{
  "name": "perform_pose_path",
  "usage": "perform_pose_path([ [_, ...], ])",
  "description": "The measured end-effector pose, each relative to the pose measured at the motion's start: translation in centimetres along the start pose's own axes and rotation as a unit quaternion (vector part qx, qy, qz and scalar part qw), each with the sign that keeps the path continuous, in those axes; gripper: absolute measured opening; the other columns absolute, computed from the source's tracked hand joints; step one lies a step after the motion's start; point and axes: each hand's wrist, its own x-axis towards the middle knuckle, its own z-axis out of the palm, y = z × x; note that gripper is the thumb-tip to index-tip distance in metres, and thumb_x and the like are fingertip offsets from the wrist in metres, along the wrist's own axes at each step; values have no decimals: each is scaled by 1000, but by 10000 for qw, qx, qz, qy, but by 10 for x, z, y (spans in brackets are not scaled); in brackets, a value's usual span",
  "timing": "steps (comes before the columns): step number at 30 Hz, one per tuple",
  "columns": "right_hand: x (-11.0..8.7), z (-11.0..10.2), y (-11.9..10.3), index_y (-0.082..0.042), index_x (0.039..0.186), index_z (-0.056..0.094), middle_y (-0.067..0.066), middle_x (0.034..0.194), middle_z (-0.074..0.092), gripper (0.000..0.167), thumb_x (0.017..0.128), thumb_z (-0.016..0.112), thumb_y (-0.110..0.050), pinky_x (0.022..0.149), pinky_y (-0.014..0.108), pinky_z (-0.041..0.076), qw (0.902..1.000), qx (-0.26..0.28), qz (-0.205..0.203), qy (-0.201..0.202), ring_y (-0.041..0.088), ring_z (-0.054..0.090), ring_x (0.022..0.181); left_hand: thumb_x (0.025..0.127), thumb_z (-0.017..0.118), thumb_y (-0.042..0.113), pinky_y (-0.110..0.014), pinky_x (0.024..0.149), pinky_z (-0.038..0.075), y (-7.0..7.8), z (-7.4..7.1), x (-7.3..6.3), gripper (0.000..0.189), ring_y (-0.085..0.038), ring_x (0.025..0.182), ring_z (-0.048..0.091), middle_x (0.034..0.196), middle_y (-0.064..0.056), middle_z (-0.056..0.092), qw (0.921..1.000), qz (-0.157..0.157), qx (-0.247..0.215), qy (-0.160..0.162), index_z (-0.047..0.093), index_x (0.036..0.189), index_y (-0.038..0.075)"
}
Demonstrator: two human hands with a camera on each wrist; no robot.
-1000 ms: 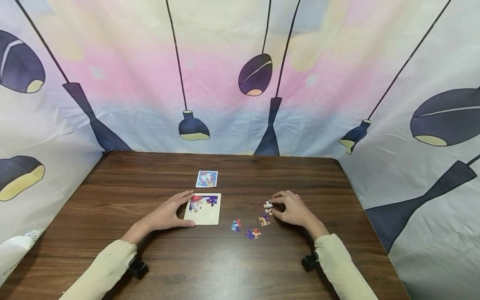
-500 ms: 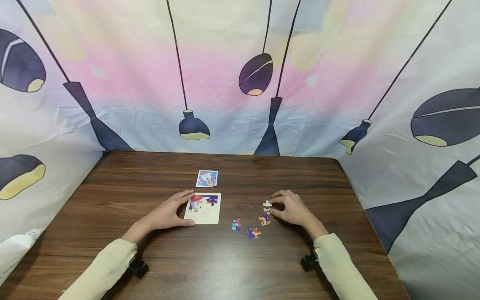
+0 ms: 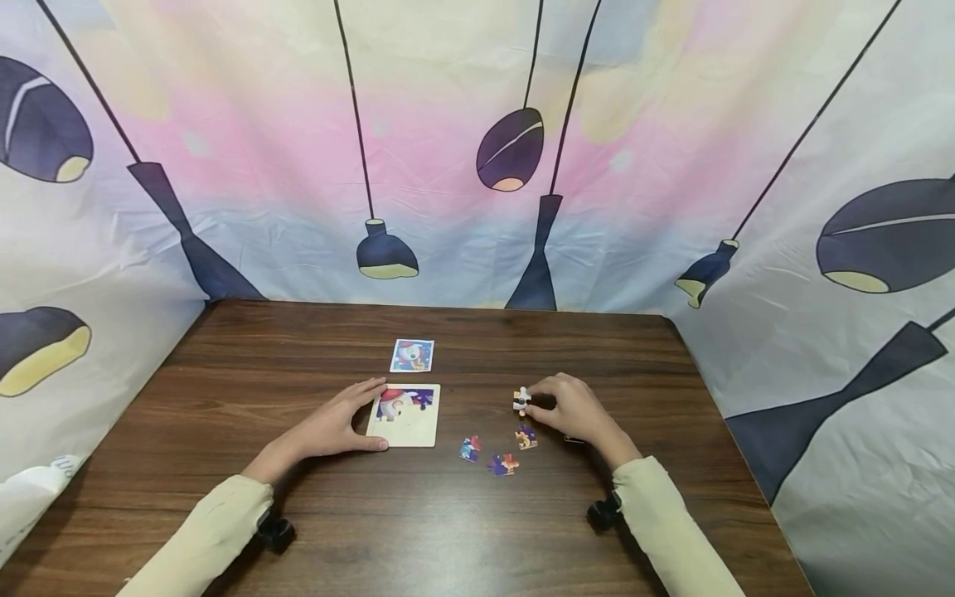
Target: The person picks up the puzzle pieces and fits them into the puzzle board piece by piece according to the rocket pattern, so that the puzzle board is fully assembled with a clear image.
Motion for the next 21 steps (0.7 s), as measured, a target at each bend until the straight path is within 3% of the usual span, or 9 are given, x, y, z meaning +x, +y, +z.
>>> perform_pose_path([
  [8,18,6,-19,-14,113,80,1,108,77,31,91,79,-35,85,45,58,9986,100,-348,382,20,69,99,76,80,68,-64,114,32,-2,0,1,111,-42,151,28,164,-16,32,10000,-70,33,-49,39,158,6],
  [21,46,19,-53,-15,114,80,-1,108,77,32,91,78,-38,84,42,57,9984,208,-447,288,17,68,98,76,80,68,-63,115,32,-2,1,1,111,-40,151,29,164,-16,33,10000,-73,13,-60,39,158,6],
])
